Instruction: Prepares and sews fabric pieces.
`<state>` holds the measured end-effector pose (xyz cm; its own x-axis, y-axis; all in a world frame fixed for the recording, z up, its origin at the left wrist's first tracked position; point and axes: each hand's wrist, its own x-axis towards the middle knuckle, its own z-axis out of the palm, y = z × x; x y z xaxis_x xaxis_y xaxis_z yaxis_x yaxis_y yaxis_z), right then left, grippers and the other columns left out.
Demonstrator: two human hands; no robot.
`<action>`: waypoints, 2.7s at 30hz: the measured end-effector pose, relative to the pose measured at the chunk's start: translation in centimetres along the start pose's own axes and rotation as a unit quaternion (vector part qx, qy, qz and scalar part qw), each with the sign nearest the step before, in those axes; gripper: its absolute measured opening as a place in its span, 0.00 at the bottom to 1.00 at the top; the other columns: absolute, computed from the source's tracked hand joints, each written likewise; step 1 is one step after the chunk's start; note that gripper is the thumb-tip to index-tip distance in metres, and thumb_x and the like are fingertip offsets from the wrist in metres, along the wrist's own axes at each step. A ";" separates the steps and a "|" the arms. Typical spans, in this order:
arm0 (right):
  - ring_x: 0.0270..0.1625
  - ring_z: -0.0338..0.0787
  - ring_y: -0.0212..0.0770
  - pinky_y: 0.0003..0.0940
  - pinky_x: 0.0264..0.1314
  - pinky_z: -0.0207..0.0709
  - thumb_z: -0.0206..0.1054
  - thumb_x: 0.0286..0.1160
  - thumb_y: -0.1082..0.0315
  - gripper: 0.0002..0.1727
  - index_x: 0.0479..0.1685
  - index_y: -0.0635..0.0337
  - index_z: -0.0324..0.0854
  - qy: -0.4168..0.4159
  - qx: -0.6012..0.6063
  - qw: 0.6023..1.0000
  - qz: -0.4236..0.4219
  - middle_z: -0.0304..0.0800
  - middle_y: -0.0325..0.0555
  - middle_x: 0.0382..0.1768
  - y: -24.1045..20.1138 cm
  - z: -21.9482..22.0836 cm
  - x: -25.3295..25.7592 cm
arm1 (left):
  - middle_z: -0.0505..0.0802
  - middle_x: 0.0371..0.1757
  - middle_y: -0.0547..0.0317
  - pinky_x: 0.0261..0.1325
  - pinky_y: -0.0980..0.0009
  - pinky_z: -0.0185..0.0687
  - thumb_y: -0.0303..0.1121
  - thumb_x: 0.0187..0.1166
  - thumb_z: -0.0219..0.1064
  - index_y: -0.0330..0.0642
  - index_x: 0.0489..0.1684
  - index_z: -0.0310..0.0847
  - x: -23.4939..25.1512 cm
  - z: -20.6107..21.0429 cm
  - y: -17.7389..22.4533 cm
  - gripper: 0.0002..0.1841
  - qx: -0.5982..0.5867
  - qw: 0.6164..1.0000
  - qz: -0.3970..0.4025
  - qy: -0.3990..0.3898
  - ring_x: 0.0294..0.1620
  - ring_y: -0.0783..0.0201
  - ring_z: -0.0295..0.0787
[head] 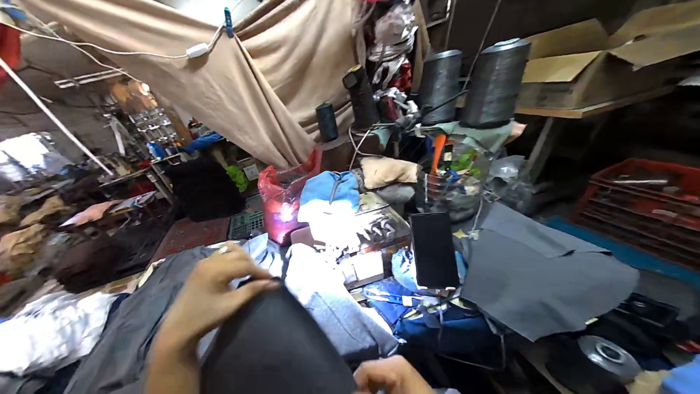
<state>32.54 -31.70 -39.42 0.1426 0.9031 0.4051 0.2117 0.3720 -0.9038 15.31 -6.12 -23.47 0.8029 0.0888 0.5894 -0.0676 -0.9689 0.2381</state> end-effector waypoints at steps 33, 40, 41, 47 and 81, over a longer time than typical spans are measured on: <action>0.35 0.86 0.25 0.28 0.45 0.81 0.74 0.70 0.62 0.09 0.29 0.57 0.91 0.206 -0.028 0.958 0.199 0.90 0.33 0.28 13.2 -3.1 5.0 | 0.96 0.51 0.51 0.70 0.56 0.83 0.37 0.80 0.69 0.39 0.44 0.95 1.9 19.5 -6.4 0.12 -0.074 0.959 -0.266 -0.061 0.59 0.58 0.92; 0.37 0.89 0.24 0.25 0.47 0.84 0.76 0.68 0.68 0.05 0.31 0.59 0.92 0.212 0.022 0.957 0.198 0.93 0.34 0.30 12.8 -3.0 3.9 | 0.96 0.50 0.53 0.67 0.54 0.85 0.43 0.76 0.72 0.43 0.43 0.96 1.2 20.6 -5.9 0.13 -0.061 0.954 -0.294 -0.021 0.57 0.58 0.92; 0.35 0.88 0.23 0.24 0.45 0.83 0.76 0.68 0.67 0.05 0.29 0.59 0.92 0.208 0.022 0.958 0.198 0.92 0.33 0.28 12.8 -3.1 4.2 | 0.96 0.50 0.51 0.68 0.52 0.84 0.43 0.76 0.72 0.42 0.44 0.95 1.3 20.6 -5.9 0.14 -0.056 0.951 -0.304 -0.023 0.58 0.56 0.92; 0.29 0.84 0.21 0.23 0.39 0.78 0.76 0.69 0.68 0.07 0.24 0.57 0.90 0.205 0.022 0.958 0.199 0.88 0.30 0.23 12.3 -3.6 5.9 | 0.95 0.53 0.50 0.71 0.52 0.82 0.43 0.75 0.72 0.40 0.46 0.94 2.4 20.2 -6.4 0.16 -0.043 0.938 -0.344 -0.019 0.61 0.54 0.91; 0.36 0.89 0.26 0.26 0.43 0.84 0.75 0.68 0.63 0.09 0.38 0.60 0.90 0.203 -0.053 0.965 0.157 0.91 0.36 0.33 13.6 -5.4 3.8 | 0.96 0.46 0.48 0.38 0.78 0.93 0.21 0.71 0.73 0.27 0.43 0.92 -18.3 17.4 -2.3 0.08 -0.027 0.878 -0.320 0.354 0.33 0.73 0.94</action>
<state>41.22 -24.34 -49.39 0.5778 0.8016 0.1535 0.1911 0.0500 -0.9803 11.11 -9.57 -48.23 0.1180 0.7511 0.6496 0.2198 -0.6577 0.7205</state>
